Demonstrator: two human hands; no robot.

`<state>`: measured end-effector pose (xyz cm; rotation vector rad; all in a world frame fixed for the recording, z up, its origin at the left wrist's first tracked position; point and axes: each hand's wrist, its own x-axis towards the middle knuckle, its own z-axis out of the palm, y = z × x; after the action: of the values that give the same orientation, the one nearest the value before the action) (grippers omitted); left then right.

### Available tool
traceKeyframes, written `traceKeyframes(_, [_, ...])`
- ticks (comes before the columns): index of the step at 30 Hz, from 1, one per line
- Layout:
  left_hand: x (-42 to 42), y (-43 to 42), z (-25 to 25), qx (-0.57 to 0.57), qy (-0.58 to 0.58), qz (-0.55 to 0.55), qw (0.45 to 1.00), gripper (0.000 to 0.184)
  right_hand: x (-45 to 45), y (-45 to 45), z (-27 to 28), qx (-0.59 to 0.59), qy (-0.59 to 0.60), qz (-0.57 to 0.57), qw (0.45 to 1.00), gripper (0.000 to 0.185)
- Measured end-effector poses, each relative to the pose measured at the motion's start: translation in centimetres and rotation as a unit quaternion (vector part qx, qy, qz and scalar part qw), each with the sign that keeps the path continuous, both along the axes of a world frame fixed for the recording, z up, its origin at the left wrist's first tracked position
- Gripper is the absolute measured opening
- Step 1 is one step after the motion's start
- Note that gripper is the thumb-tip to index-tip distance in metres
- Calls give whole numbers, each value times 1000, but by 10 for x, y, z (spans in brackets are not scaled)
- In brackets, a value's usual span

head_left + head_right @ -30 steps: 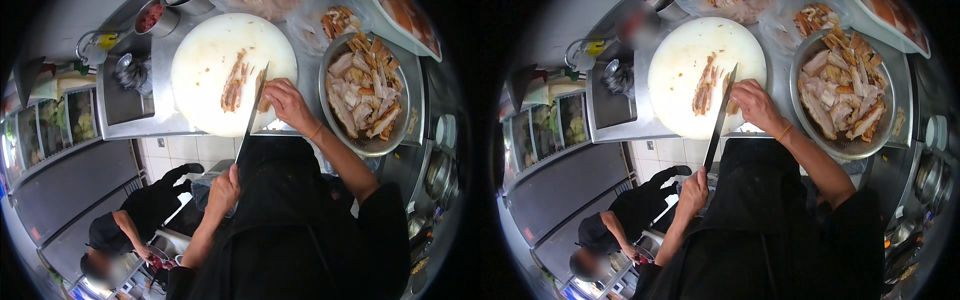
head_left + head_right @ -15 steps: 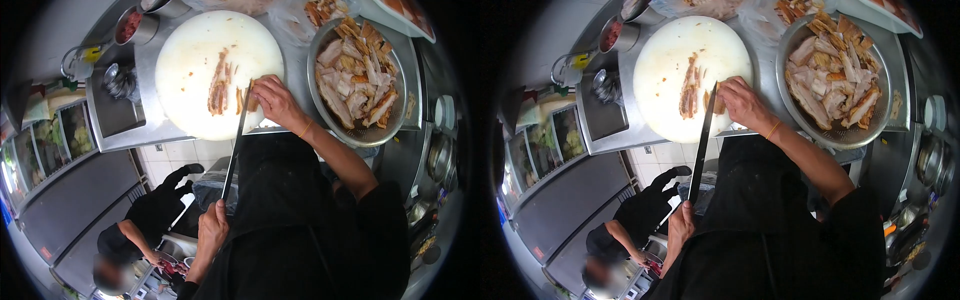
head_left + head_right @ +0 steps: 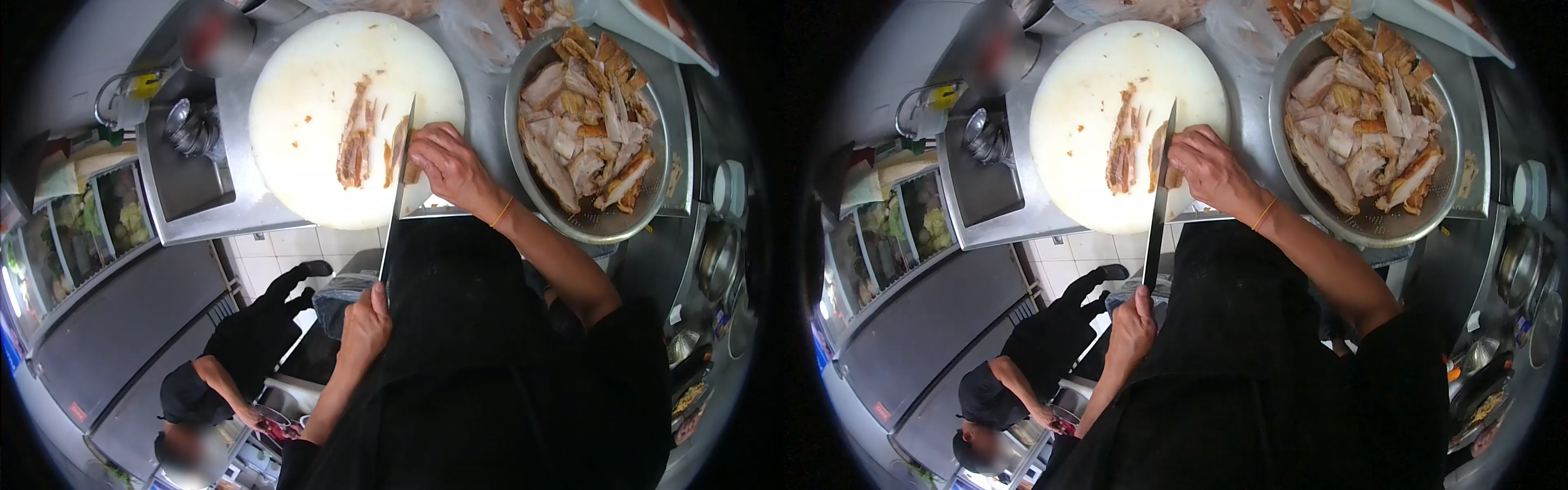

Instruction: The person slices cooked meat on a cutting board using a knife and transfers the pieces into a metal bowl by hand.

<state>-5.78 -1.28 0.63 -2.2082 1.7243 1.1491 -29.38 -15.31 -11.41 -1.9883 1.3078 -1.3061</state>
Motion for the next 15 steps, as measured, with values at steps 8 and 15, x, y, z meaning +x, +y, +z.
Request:
traceKeyframes(8, [1, 2, 34, 3, 13, 41, 999, 58, -5, 5, -1, 0, -11, 3, 1000, 16])
traceKeyframes(15, [10, 29, 61, 14, -33, 16, 999, 50, -5, 4, -1, -6, -15, 1, 1000, 19])
